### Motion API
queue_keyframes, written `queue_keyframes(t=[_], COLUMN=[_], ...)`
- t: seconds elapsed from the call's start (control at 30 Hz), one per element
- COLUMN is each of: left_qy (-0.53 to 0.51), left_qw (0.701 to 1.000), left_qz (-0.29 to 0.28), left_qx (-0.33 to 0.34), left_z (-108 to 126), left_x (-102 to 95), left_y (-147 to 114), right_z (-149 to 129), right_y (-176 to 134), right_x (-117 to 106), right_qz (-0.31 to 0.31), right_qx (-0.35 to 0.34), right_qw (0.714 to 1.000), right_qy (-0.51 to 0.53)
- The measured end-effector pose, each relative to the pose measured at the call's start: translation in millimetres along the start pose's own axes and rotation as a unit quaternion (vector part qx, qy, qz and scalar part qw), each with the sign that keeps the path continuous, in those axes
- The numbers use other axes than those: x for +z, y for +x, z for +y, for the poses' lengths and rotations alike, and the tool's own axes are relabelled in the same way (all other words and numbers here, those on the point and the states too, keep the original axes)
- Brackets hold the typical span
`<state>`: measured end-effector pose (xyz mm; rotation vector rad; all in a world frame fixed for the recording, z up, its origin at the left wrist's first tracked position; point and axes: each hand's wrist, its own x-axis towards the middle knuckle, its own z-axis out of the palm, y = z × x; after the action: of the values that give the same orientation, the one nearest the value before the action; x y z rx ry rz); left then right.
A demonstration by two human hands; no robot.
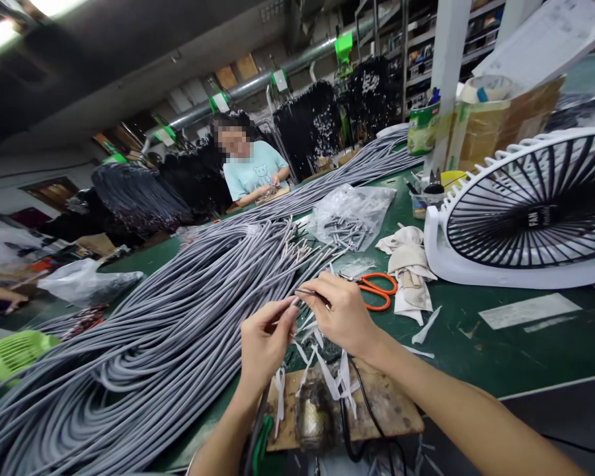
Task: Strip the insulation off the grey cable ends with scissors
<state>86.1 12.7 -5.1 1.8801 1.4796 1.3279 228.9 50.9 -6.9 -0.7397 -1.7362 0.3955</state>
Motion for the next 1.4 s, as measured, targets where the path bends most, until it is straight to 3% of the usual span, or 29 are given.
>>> queue_keyframes(t=[0.07, 0.13, 0.27, 0.37, 0.47, 0.6, 0.77, 0.9, 1.03, 1.17, 1.3, 1.4], left_qy=[-0.013, -0.017, -0.027, -0.039, 0.009, 0.117, 0.141, 0.116, 0.138, 0.240, 0.245, 0.196], left_qw=[1.000, 1.000, 0.995, 0.995, 0.997, 0.979, 0.958, 0.971, 0.981, 0.947, 0.930, 0.947], left_qz=[0.014, -0.007, -0.077, -0.049, -0.007, -0.030, -0.025, 0.023, 0.042, 0.033, 0.040, 0.068], left_qx=[-0.023, -0.013, 0.053, 0.075, 0.071, 0.166, 0.246, 0.206, 0.132, 0.210, 0.269, 0.244], left_z=[-3.3, -4.6, -3.4, -2.9, -3.6, -6.3, -9.9, -11.9, -10.4, -10.5, -13.6, -14.7], left_x=[-1.4, -6.7, -13.8, -14.8, -15.1, -13.7, -11.8, -12.3, -11.7, -9.8, -8.8, -8.7], left_y=[-0.6, -1.4, -6.3, -9.5, -9.8, -11.3, -16.6, -16.8, -14.7, -16.4, -20.0, -20.1], right_z=[-0.4, 0.2, 4.3, 6.1, 2.7, -3.2, 1.0, 3.2, -1.5, -3.3, -0.1, 0.0], right_y=[2.4, 5.0, 6.4, 3.9, 1.5, 0.7, 0.7, -0.7, -3.8, -3.4, 0.2, 0.6], right_x=[-4.7, -8.5, -6.7, -1.6, -1.2, -2.6, 8.0, 13.6, 10.2, 7.3, 11.3, 14.8], right_qz=[-0.042, -0.087, -0.138, -0.153, -0.154, -0.155, -0.166, -0.194, -0.183, -0.160, -0.167, -0.214], right_qx=[-0.013, 0.003, 0.115, 0.144, 0.093, 0.030, 0.140, 0.167, 0.102, 0.011, 0.116, 0.173], right_qw=[0.999, 0.994, 0.974, 0.965, 0.975, 0.978, 0.960, 0.946, 0.966, 0.981, 0.972, 0.943], right_qy=[0.031, 0.066, 0.141, 0.155, 0.133, 0.140, 0.177, 0.198, 0.151, 0.106, 0.118, 0.189])
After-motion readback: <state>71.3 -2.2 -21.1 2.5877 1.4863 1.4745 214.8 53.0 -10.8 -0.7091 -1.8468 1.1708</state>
